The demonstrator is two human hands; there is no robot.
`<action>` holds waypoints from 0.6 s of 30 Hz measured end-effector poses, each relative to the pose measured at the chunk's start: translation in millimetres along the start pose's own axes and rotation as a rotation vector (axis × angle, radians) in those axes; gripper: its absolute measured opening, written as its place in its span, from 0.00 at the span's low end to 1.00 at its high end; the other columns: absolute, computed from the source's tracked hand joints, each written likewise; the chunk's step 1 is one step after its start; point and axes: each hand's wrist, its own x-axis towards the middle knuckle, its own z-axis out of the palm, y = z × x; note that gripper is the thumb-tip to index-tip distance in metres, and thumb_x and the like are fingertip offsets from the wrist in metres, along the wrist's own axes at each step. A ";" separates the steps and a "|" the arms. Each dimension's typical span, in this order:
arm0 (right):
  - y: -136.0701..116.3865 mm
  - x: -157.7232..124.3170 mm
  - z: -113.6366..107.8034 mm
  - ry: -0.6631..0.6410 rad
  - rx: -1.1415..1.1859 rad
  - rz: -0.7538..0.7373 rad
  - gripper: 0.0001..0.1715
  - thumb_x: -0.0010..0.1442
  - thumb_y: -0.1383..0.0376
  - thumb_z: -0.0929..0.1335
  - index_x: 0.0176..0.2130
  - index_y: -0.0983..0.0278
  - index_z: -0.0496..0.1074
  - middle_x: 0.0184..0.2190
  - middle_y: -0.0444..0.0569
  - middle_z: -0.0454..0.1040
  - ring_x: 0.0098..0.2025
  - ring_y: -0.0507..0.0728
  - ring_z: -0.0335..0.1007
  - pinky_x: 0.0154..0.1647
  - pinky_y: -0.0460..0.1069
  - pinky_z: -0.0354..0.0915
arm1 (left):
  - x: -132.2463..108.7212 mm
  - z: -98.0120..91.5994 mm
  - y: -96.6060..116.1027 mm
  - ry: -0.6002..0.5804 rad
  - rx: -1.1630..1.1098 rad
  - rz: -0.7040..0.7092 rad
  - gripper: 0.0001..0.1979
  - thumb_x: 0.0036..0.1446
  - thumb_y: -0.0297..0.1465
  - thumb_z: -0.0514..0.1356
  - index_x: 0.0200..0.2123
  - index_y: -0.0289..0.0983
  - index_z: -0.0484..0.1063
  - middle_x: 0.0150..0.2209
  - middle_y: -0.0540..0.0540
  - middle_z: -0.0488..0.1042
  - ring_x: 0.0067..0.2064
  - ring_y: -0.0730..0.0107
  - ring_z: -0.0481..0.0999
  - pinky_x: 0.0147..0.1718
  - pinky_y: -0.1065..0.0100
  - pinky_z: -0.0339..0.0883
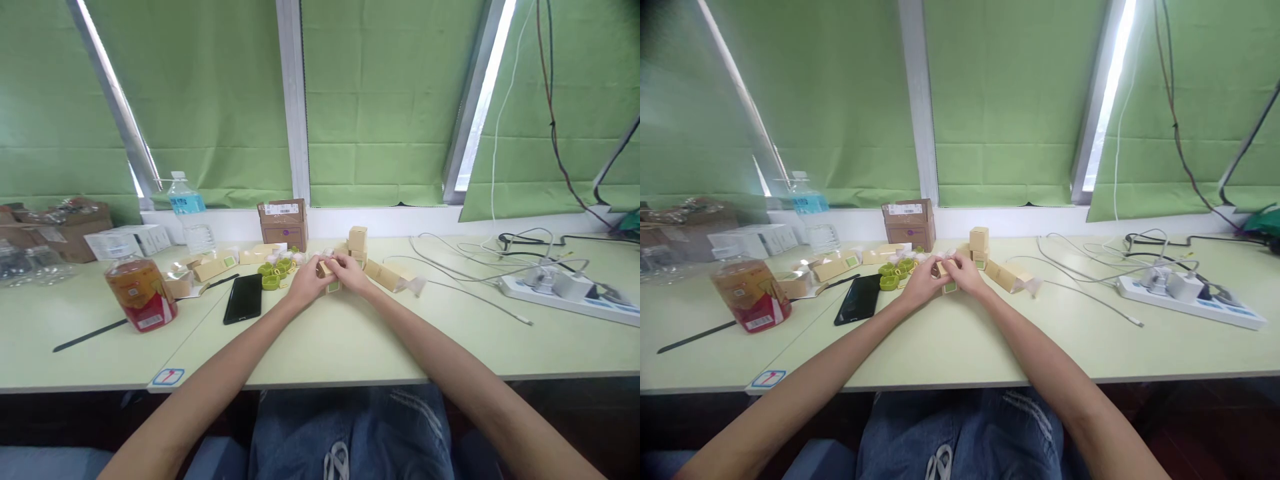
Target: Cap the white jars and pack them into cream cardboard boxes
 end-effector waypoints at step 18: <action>-16.1 -13.6 3.3 0.236 -0.443 -0.248 0.20 0.70 0.52 0.64 0.53 0.60 0.73 0.51 0.57 0.75 0.51 0.63 0.71 0.52 0.55 0.66 | 0.4 4.2 1.3 -0.030 0.351 0.005 0.20 0.67 0.44 0.58 0.53 0.36 0.70 0.40 0.37 0.78 0.42 0.48 0.78 0.40 0.59 0.67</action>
